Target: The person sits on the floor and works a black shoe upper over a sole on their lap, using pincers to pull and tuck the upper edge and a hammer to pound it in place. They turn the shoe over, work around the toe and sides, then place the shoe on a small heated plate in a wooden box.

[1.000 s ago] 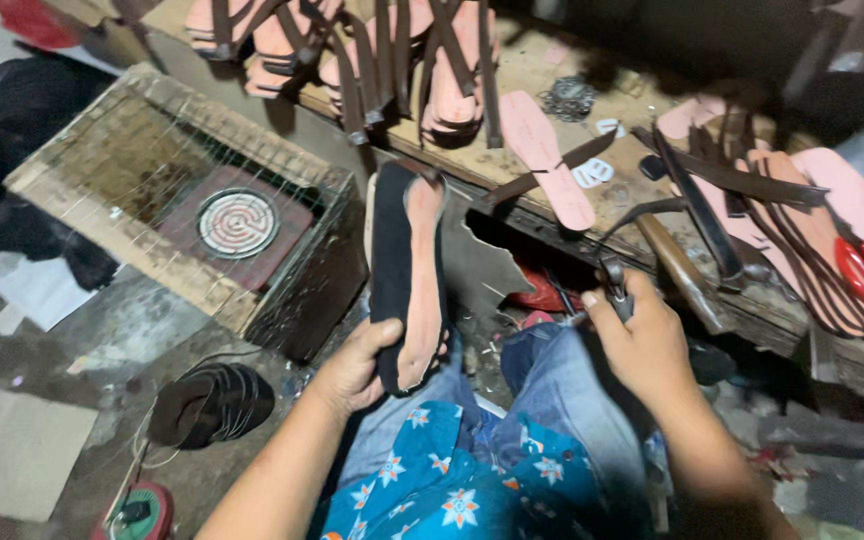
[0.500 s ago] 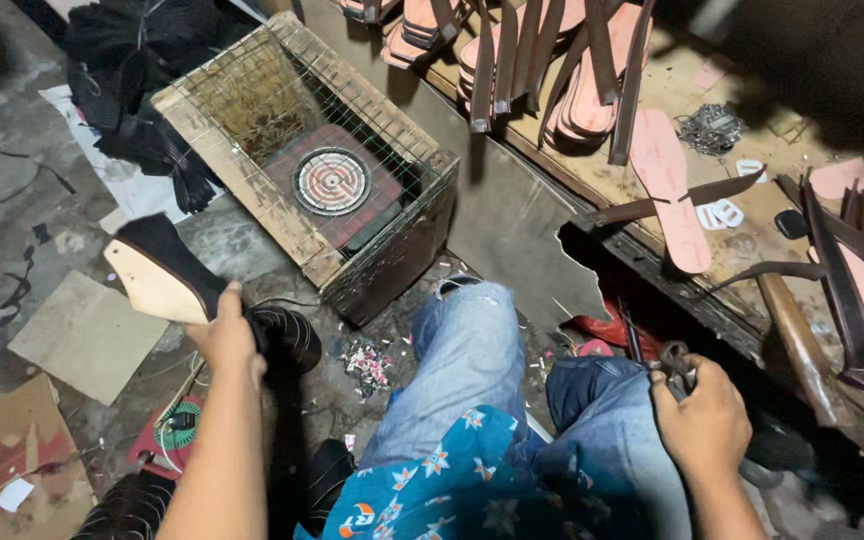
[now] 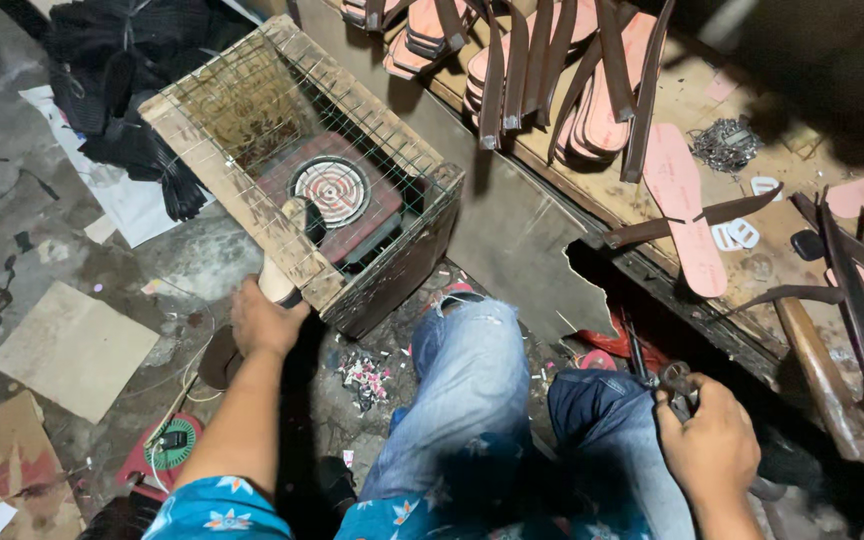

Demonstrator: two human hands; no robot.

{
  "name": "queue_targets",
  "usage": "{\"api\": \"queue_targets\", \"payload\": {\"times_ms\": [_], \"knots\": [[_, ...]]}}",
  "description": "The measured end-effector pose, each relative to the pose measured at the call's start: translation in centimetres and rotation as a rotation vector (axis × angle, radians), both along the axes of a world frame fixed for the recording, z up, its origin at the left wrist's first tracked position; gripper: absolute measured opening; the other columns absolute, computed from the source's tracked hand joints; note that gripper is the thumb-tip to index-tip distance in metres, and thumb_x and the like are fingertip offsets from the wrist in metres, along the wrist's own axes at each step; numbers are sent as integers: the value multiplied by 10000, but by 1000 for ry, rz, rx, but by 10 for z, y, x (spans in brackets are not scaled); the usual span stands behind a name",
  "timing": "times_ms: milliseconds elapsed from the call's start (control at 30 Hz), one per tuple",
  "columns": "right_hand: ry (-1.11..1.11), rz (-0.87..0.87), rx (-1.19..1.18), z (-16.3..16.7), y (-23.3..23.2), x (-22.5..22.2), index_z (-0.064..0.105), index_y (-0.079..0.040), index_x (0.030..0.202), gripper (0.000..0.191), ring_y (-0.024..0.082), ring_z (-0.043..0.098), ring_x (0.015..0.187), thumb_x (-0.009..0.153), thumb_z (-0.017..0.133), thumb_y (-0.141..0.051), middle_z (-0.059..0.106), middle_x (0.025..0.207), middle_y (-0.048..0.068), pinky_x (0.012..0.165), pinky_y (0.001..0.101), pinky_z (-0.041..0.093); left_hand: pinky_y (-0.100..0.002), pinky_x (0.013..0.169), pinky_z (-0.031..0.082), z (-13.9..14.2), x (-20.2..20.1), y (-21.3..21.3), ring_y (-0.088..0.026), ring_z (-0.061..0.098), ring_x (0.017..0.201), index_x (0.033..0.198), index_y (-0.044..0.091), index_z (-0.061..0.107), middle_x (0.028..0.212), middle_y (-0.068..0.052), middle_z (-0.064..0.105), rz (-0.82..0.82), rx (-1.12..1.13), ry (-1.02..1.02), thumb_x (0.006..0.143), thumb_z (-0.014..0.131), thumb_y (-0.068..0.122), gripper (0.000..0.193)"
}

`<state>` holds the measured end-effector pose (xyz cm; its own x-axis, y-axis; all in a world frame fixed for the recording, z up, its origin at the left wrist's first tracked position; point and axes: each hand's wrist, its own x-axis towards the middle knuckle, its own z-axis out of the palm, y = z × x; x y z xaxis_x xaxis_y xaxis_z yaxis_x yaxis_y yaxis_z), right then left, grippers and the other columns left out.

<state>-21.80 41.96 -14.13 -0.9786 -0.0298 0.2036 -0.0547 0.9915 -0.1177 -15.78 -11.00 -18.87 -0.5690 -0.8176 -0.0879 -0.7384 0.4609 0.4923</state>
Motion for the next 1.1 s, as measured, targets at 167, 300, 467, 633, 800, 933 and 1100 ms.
{"api": "queue_targets", "payload": {"times_ms": [167,300,467,633,800,933,1100], "knots": [[22,-5,13,5,-8,2,674,-120,1161,403,375,658,1072,843,776,-347,706,1104,139,904,491,524,-498,992,446,-15,-43,-7,-403,500,1255,1323,58,513,1284,-206,548,-38,-120,-34,704,856,413,792],[-5,-25,16,4,-8,-1,677,-121,1162,393,376,654,1070,845,775,-332,700,1106,144,897,497,522,-525,984,452,-35,-68,-19,-403,549,1223,1278,92,571,1250,-183,582,80,-100,86,951,663,439,486],[-7,-45,37,1,-8,-3,674,-117,1172,404,381,652,1081,852,779,-340,693,1108,150,907,506,522,-546,901,445,-50,-84,-30,-438,587,1068,1284,63,581,1187,-231,611,224,-30,230,917,625,426,518],[-17,-88,67,-1,-7,-4,685,-127,1178,408,385,657,1070,855,783,-356,694,1096,150,881,515,517,-445,872,564,-49,-90,-31,-287,696,1009,1182,83,655,1164,-154,716,516,589,788,1011,468,447,443],[-11,-64,67,-1,-4,-7,677,-119,1167,412,383,660,1060,846,784,-354,693,1108,149,880,506,523,-425,801,590,-49,-94,-28,-270,710,966,1215,95,629,1150,-140,717,524,610,710,1000,479,437,431],[0,-38,52,0,-2,-4,676,-114,1173,431,384,660,1059,817,792,-329,692,1103,148,892,501,526,-404,879,563,-57,-91,-30,-257,692,1033,1277,108,608,1208,-123,694,456,554,716,1004,473,453,460],[21,-25,45,2,-2,-4,677,-109,1165,415,383,661,1058,828,791,-323,694,1109,150,894,498,525,-403,939,542,-68,-92,-33,-276,676,1084,1289,90,621,1239,-131,685,495,582,823,995,448,468,509]]}}
